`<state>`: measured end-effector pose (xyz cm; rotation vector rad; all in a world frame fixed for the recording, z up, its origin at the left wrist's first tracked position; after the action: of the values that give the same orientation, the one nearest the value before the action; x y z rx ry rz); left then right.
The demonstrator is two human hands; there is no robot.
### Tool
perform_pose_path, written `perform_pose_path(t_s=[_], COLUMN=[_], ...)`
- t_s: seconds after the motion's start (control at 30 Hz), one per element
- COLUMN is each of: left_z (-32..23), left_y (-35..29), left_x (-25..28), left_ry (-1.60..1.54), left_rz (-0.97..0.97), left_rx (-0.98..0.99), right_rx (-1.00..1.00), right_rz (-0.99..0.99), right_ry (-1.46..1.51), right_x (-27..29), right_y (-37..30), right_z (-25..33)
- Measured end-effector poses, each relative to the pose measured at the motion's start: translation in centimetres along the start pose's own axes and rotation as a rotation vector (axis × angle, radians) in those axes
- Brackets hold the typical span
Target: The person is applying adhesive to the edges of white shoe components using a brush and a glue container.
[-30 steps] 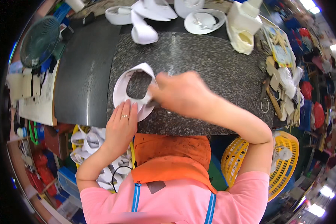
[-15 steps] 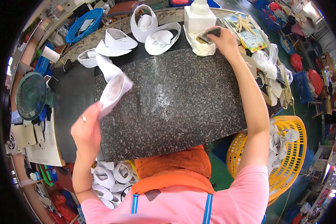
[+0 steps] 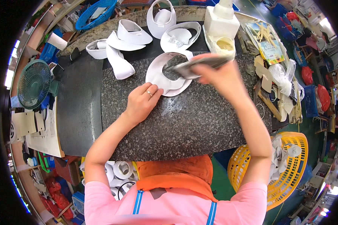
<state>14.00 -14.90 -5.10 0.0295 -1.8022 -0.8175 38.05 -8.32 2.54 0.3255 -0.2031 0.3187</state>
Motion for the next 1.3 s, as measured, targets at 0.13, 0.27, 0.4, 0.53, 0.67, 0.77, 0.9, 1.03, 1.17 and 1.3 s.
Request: perform_pose_path(t_s=[0.13,0.27,0.4,0.53,0.67,0.77,0.9,1.03,1.17,1.3], left_z=[0.1,0.4,0.6,0.6,0.5,0.4,0.3,0.2,0.2,0.3], left_y=[-0.4,-0.6,-0.9,-1.0,-1.0,-1.0,-1.0,-0.8,-0.6,-0.7], left_x=[-0.2,-0.1,-0.2,-0.4,-0.3,-0.3,-0.3,-0.5,-0.5,-0.5], left_ry=[-0.005,-0.035,-0.077,-0.060,-0.063,-0.037,-0.002,0.030,0.019,0.018], left_rz=[-0.006,-0.088,-0.031,0.006,-0.028,-0.016,-0.038,-0.059,-0.096,-0.095], left_rx=[-0.008,-0.009,0.017,0.036,0.042,0.048,0.044,0.008,-0.014,-0.012], right_rx=[0.531,0.541,0.421,0.369,0.502,0.203,0.473,0.142,0.381,0.447], right_rz=[0.267,0.136,0.568,0.415,0.847,0.864,0.922,1.039,0.873,0.991], right_ry=[-0.526,-0.915,-0.556,-0.483,-0.241,-0.493,-0.305,-0.613,-0.773,-0.564], right_x=[-7.7,-8.9,-8.2,-6.7,-6.9,-6.3,-7.1,-5.9,-5.1,-6.2], right_y=[2.2,4.0,3.9,5.2,5.8,6.8,6.8,7.3,7.5,6.3], right_z=[-2.1,-2.8,-2.0,-1.4,-0.6,-0.6,0.5,0.7,1.6,1.3])
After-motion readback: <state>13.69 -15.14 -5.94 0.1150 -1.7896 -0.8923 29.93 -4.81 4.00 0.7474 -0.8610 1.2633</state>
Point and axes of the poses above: each hand's wrist, its own y-axis towards the middle knuckle, its own x-axis out of the back of the hand, z = x × y, the point moved 2 cm from there along y, towards the middle knuckle, and after that the axes turned 14 degrees about x, right-handed, at the moved point
